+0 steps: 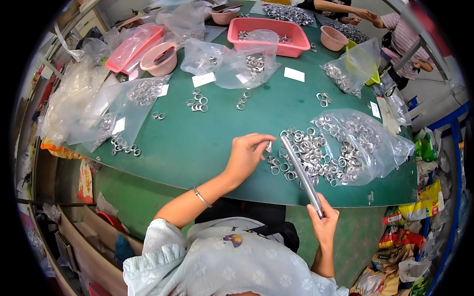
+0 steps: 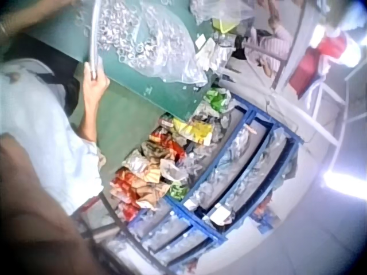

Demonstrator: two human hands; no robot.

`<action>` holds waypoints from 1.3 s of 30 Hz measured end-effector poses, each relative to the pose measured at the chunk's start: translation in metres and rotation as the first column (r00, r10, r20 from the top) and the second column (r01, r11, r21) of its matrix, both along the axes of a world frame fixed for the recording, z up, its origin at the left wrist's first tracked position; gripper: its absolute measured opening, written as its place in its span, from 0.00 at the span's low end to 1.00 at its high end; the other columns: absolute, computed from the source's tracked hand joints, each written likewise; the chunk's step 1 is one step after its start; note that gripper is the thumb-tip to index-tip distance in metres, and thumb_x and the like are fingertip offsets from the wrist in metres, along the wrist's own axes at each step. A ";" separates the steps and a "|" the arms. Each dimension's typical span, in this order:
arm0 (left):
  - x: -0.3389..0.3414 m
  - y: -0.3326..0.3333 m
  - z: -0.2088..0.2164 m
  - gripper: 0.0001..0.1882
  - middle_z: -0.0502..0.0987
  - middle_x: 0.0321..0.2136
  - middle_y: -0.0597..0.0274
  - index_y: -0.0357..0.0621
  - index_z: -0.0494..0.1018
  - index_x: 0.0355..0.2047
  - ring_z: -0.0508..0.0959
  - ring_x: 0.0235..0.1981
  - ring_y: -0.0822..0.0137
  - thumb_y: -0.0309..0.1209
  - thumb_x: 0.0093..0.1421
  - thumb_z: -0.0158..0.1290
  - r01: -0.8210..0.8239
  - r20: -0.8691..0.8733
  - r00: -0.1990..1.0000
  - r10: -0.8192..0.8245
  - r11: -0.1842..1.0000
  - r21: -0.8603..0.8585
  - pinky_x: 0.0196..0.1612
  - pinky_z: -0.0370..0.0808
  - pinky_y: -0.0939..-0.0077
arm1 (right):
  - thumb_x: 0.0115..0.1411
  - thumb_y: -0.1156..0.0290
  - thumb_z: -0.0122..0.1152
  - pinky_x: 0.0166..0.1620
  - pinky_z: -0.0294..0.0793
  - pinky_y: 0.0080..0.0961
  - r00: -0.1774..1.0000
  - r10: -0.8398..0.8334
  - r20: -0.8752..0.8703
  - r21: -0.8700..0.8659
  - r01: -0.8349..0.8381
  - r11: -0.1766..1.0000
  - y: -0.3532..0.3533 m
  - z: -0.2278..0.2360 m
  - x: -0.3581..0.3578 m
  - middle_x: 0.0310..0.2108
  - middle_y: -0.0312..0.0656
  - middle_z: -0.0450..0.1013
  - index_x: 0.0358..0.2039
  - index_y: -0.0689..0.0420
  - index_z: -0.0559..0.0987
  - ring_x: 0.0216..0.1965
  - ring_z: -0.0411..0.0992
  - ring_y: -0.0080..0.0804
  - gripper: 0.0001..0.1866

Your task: The person uses a metal rod to thread small metal rings, then places the assembled keychains into clear plastic bags. They repeatedly pick up rings, thread them onto the rod, and transfer the finished items into packaging.

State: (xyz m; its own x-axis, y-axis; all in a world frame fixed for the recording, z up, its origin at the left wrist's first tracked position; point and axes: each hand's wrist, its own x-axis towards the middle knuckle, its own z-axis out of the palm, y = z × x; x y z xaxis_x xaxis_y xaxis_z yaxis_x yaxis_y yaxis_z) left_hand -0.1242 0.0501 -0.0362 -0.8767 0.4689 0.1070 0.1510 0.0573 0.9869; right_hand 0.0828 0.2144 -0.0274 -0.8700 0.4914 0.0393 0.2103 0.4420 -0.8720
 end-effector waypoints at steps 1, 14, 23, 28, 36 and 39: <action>0.001 -0.003 0.003 0.10 0.77 0.30 0.57 0.34 0.76 0.38 0.78 0.31 0.71 0.17 0.58 0.47 -0.020 0.045 0.999 0.016 0.996 0.090 0.29 0.76 0.83 | 0.49 0.79 0.62 0.22 0.61 0.13 0.999 0.033 0.007 0.014 -0.033 0.999 -0.001 0.001 0.000 0.18 0.33 0.66 0.43 0.66 0.75 0.19 0.59 0.13 0.18; 0.026 -0.035 0.006 0.10 0.77 0.36 0.48 0.30 0.76 0.33 0.79 0.37 0.61 0.12 0.56 0.44 -0.036 -0.123 0.989 0.080 0.944 0.327 0.39 0.76 0.76 | 0.45 0.79 0.65 0.23 0.64 0.16 0.970 0.241 0.007 0.090 -0.241 0.966 -0.001 0.010 -0.001 0.18 0.41 0.71 0.41 0.64 0.77 0.17 0.65 0.17 0.19; 0.055 -0.041 0.021 0.25 0.62 0.55 0.42 0.33 0.60 0.54 0.65 0.57 0.53 0.20 0.55 0.52 0.024 0.365 0.864 -0.348 0.751 0.660 0.57 0.64 0.62 | 0.43 0.78 0.66 0.21 0.65 0.19 0.960 0.277 -0.051 0.174 -0.265 0.949 -0.010 0.014 -0.002 0.19 0.45 0.73 0.40 0.64 0.77 0.15 0.67 0.24 0.20; 0.054 -0.042 0.011 0.20 0.65 0.54 0.43 0.33 0.70 0.47 0.67 0.55 0.55 0.19 0.52 0.54 0.242 0.350 0.781 -0.518 0.766 0.595 0.57 0.64 0.62 | 0.42 0.77 0.67 0.20 0.63 0.21 0.947 0.313 -0.075 0.243 -0.287 0.927 -0.014 0.021 -0.003 0.18 0.44 0.72 0.40 0.63 0.78 0.13 0.65 0.28 0.20; 0.058 -0.041 0.013 0.16 0.71 0.33 0.60 0.35 0.76 0.39 0.72 0.37 0.68 0.28 0.49 0.61 0.345 0.309 0.796 -0.520 0.810 0.474 0.42 0.70 0.75 | 0.42 0.76 0.67 0.18 0.60 0.21 0.931 0.345 -0.122 0.249 -0.308 0.918 -0.027 0.028 -0.007 0.13 0.38 0.68 0.39 0.62 0.78 0.09 0.60 0.27 0.20; 0.059 -0.044 0.011 0.15 0.71 0.37 0.61 0.34 0.75 0.39 0.73 0.40 0.70 0.18 0.48 0.58 0.383 0.186 0.827 -0.530 0.774 0.504 0.45 0.72 0.77 | 0.42 0.75 0.67 0.17 0.58 0.22 0.927 0.346 -0.144 0.310 -0.290 0.905 -0.030 0.029 -0.008 0.11 0.36 0.65 0.39 0.61 0.78 0.09 0.59 0.27 0.20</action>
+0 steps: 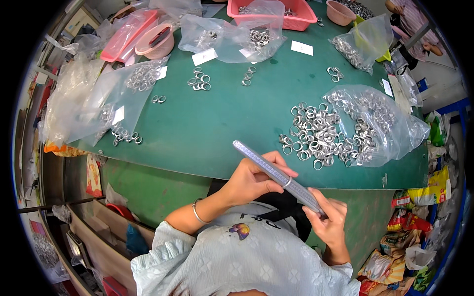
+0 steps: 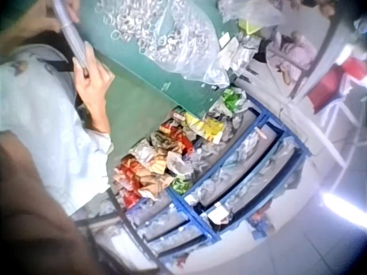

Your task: The person uses a metal rod to thread small metal rings, then places the assembled keychains into clear plastic bags. They repeatedly pick up rings, thread them onto the rod, and transfer the finished items into packaging.

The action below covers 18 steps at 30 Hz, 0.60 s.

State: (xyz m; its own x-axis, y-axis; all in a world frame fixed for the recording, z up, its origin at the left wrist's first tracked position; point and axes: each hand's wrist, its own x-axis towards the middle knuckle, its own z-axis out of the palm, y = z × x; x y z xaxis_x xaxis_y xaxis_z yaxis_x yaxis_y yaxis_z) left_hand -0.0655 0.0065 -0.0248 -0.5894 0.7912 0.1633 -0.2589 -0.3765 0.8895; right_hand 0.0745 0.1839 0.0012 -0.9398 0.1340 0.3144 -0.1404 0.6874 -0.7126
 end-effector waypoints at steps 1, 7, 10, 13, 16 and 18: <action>0.001 0.000 0.003 0.16 0.70 0.35 0.62 0.35 0.75 0.39 0.72 0.38 0.71 0.19 0.47 0.60 -0.010 0.012 1.000 0.010 1.000 -0.013 0.42 0.71 0.78 | 0.42 0.75 0.67 0.16 0.58 0.22 1.000 0.008 -0.003 0.027 -0.008 1.000 0.000 0.001 0.000 0.10 0.36 0.64 0.39 0.61 0.78 0.09 0.58 0.27 0.20; 0.003 -0.001 0.007 0.17 0.70 0.30 0.60 0.34 0.77 0.36 0.73 0.34 0.67 0.32 0.47 0.63 -0.045 0.014 0.999 0.045 0.998 -0.031 0.36 0.70 0.76 | 0.41 0.74 0.67 0.16 0.56 0.22 0.999 0.044 -0.029 0.067 -0.042 0.997 0.000 0.002 0.000 0.09 0.34 0.61 0.40 0.60 0.78 0.08 0.56 0.26 0.21; 0.004 0.000 0.002 0.18 0.69 0.28 0.61 0.33 0.77 0.35 0.72 0.32 0.66 0.33 0.46 0.64 -0.058 0.019 0.998 0.058 0.998 0.018 0.33 0.69 0.75 | 0.41 0.74 0.67 0.15 0.56 0.22 0.998 0.060 -0.026 0.086 -0.058 0.995 0.000 0.004 0.000 0.09 0.34 0.61 0.40 0.60 0.78 0.08 0.56 0.26 0.21; 0.006 0.001 0.001 0.19 0.68 0.27 0.61 0.33 0.76 0.34 0.72 0.31 0.65 0.34 0.45 0.64 -0.074 0.030 0.997 0.072 0.996 0.041 0.32 0.68 0.74 | 0.41 0.74 0.67 0.15 0.56 0.23 0.998 0.063 -0.011 0.074 -0.062 0.995 -0.001 0.006 -0.001 0.09 0.34 0.61 0.40 0.60 0.78 0.08 0.57 0.26 0.21; 0.006 0.002 -0.004 0.19 0.68 0.28 0.61 0.32 0.76 0.33 0.71 0.31 0.65 0.34 0.45 0.64 -0.077 0.019 0.997 0.076 0.994 0.080 0.32 0.68 0.73 | 0.41 0.75 0.67 0.15 0.56 0.22 0.997 0.078 -0.008 0.038 -0.078 0.996 -0.001 0.006 -0.002 0.09 0.34 0.61 0.40 0.60 0.78 0.08 0.57 0.26 0.21; 0.006 0.003 -0.001 0.19 0.68 0.28 0.62 0.32 0.76 0.33 0.71 0.31 0.65 0.35 0.45 0.65 -0.062 0.020 0.998 0.060 0.993 0.101 0.32 0.68 0.72 | 0.41 0.75 0.66 0.15 0.57 0.22 0.996 0.089 -0.015 0.012 -0.088 0.996 -0.001 0.004 -0.001 0.09 0.34 0.61 0.40 0.61 0.78 0.08 0.57 0.26 0.21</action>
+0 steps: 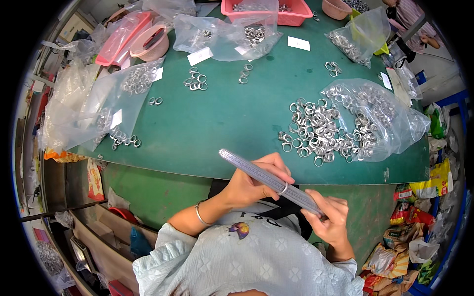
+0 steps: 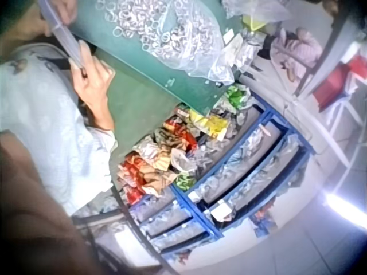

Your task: The person uses a metal rod to thread small metal rings, then places the assembled keychains into clear plastic bags. They repeatedly pick up rings, thread them onto the rod, and transfer the finished items into packaging.

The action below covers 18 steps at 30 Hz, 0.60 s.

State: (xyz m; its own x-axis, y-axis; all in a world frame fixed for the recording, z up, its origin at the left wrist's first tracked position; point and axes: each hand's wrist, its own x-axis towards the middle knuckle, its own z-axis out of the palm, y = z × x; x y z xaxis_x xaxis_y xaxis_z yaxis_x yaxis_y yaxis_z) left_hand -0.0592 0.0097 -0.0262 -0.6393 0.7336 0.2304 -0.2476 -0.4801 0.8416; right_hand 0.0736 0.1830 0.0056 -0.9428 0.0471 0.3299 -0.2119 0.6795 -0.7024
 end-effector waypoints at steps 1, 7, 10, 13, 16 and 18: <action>0.000 0.000 0.001 0.19 0.68 0.28 0.62 0.32 0.76 0.32 0.71 0.31 0.64 0.35 0.45 0.65 0.008 0.000 1.000 -0.008 1.000 0.010 0.33 0.68 0.72 | 0.41 0.75 0.67 0.16 0.57 0.22 1.000 -0.003 0.000 -0.020 0.003 1.000 0.000 0.000 0.000 0.09 0.34 0.61 0.39 0.61 0.78 0.08 0.58 0.26 0.21; 0.000 -0.001 -0.001 0.15 0.69 0.33 0.60 0.35 0.74 0.35 0.71 0.36 0.68 0.27 0.47 0.62 0.047 -0.097 0.994 -0.047 0.999 -0.002 0.40 0.70 0.77 | 0.40 0.75 0.67 0.16 0.59 0.21 1.000 0.013 0.005 -0.057 -0.013 0.998 0.001 -0.001 0.001 0.10 0.35 0.62 0.39 0.62 0.78 0.09 0.60 0.25 0.21; 0.000 0.000 -0.001 0.15 0.69 0.32 0.60 0.36 0.74 0.35 0.71 0.36 0.68 0.29 0.48 0.62 0.064 -0.077 0.995 -0.063 0.998 0.008 0.39 0.69 0.77 | 0.40 0.75 0.67 0.16 0.59 0.21 1.000 0.026 0.012 -0.046 -0.025 0.999 0.004 -0.003 0.001 0.10 0.36 0.63 0.39 0.62 0.78 0.09 0.60 0.26 0.21; 0.000 0.003 -0.002 0.19 0.67 0.30 0.62 0.35 0.73 0.33 0.70 0.32 0.65 0.36 0.46 0.64 0.052 -0.144 0.989 -0.044 0.998 0.047 0.35 0.68 0.71 | 0.40 0.75 0.67 0.16 0.59 0.21 0.999 0.042 -0.012 -0.066 -0.043 0.997 0.004 -0.006 0.000 0.10 0.36 0.64 0.39 0.62 0.78 0.09 0.60 0.26 0.21; 0.001 0.004 -0.003 0.19 0.68 0.30 0.61 0.36 0.73 0.33 0.70 0.32 0.65 0.36 0.47 0.63 0.053 -0.134 0.990 -0.044 0.997 0.062 0.36 0.68 0.70 | 0.40 0.75 0.67 0.16 0.59 0.21 0.999 0.039 -0.027 -0.047 -0.040 0.998 0.004 -0.006 0.000 0.10 0.36 0.64 0.39 0.62 0.78 0.09 0.60 0.26 0.21; 0.001 0.003 -0.001 0.18 0.68 0.31 0.60 0.36 0.73 0.34 0.70 0.33 0.65 0.36 0.47 0.63 0.057 -0.105 0.993 -0.052 0.997 0.043 0.36 0.68 0.70 | 0.40 0.75 0.67 0.16 0.59 0.22 0.999 0.036 -0.031 -0.020 -0.037 0.999 0.004 -0.005 -0.001 0.10 0.36 0.64 0.39 0.61 0.78 0.09 0.60 0.26 0.21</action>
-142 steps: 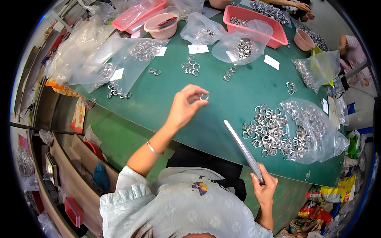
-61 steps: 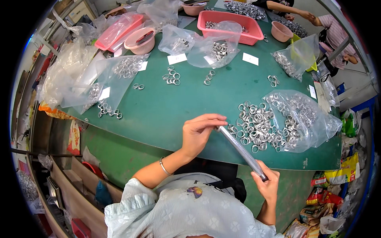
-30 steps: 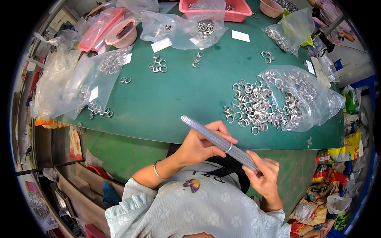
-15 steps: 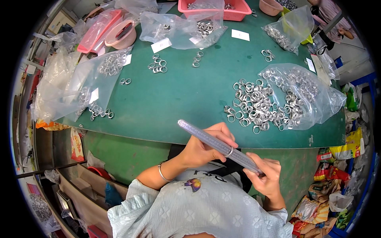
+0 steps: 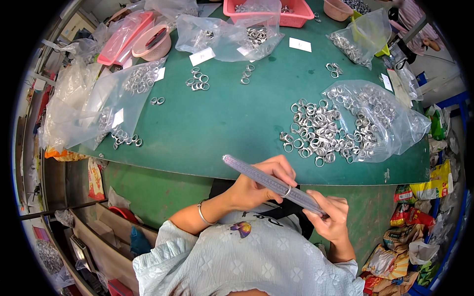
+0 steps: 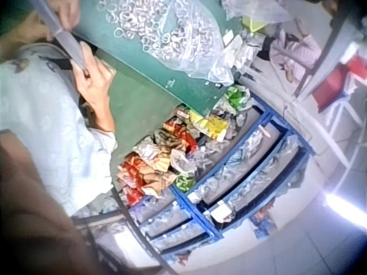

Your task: The person uses a metal rod to thread small metal rings, then places the assembled keychains into clear plastic bags. They repeatedly pick up rings, thread them onto the rod, and transfer the finished items into packaging.

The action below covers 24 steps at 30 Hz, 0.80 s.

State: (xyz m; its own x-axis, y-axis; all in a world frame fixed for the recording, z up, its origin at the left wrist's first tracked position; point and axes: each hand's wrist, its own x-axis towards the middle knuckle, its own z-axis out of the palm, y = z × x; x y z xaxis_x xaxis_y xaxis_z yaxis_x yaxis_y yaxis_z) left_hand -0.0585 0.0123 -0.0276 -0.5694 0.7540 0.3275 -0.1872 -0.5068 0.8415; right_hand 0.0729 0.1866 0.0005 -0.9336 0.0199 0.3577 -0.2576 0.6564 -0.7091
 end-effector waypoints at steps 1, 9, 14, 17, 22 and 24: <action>0.000 -0.001 0.001 0.18 0.68 0.31 0.60 0.36 0.73 0.34 0.70 0.33 0.64 0.35 0.48 0.63 0.003 0.014 1.000 -0.003 1.000 -0.010 0.37 0.68 0.70 | 0.40 0.75 0.67 0.16 0.59 0.22 1.000 0.000 -0.006 0.008 0.000 1.000 0.001 0.000 0.000 0.10 0.36 0.64 0.39 0.61 0.78 0.08 0.60 0.27 0.21; 0.000 -0.001 -0.003 0.18 0.69 0.34 0.57 0.35 0.73 0.35 0.71 0.37 0.61 0.35 0.48 0.62 0.002 0.026 1.000 -0.003 1.000 0.024 0.40 0.69 0.67 | 0.41 0.74 0.67 0.16 0.56 0.22 1.000 -0.005 -0.018 0.076 0.006 0.997 0.001 0.001 -0.003 0.10 0.35 0.63 0.40 0.59 0.78 0.08 0.57 0.26 0.21; -0.003 -0.003 -0.004 0.15 0.68 0.35 0.58 0.36 0.73 0.36 0.71 0.38 0.64 0.29 0.48 0.62 0.009 0.031 0.999 -0.009 1.000 -0.013 0.42 0.70 0.71 | 0.41 0.73 0.67 0.15 0.55 0.23 1.000 -0.014 0.010 0.079 0.014 0.997 0.003 0.001 -0.003 0.09 0.34 0.62 0.40 0.58 0.79 0.08 0.56 0.26 0.21; -0.009 -0.009 -0.004 0.14 0.67 0.36 0.61 0.37 0.74 0.38 0.70 0.40 0.70 0.22 0.49 0.60 0.054 0.034 0.998 -0.051 0.993 -0.106 0.43 0.70 0.76 | 0.41 0.73 0.68 0.15 0.55 0.23 0.999 -0.048 0.020 0.112 0.045 0.993 0.002 -0.002 -0.005 0.09 0.34 0.61 0.40 0.58 0.79 0.08 0.56 0.26 0.21; -0.005 -0.012 -0.012 0.14 0.66 0.35 0.64 0.36 0.75 0.38 0.70 0.39 0.72 0.21 0.49 0.59 -0.015 0.114 0.993 0.031 0.990 -0.140 0.44 0.69 0.78 | 0.41 0.72 0.68 0.15 0.55 0.23 0.995 -0.083 0.051 0.093 0.078 0.993 -0.003 -0.008 -0.007 0.08 0.34 0.61 0.40 0.58 0.79 0.08 0.56 0.26 0.21; 0.002 -0.008 -0.013 0.14 0.68 0.33 0.63 0.34 0.75 0.36 0.70 0.37 0.71 0.24 0.48 0.62 -0.108 0.166 0.978 0.127 0.987 -0.119 0.40 0.69 0.78 | 0.42 0.72 0.68 0.15 0.55 0.22 0.996 -0.086 0.033 0.119 0.081 0.990 -0.004 -0.010 -0.009 0.08 0.34 0.61 0.40 0.58 0.79 0.08 0.57 0.26 0.21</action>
State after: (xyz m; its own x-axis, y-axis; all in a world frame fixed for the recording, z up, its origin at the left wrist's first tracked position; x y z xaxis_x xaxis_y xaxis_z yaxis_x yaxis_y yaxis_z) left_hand -0.0570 0.0038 -0.0410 -0.6968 0.7041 0.1367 -0.2788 -0.4415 0.8529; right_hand 0.0635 0.1827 -0.0098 -0.9433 0.0582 0.3268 -0.1731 0.7537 -0.6340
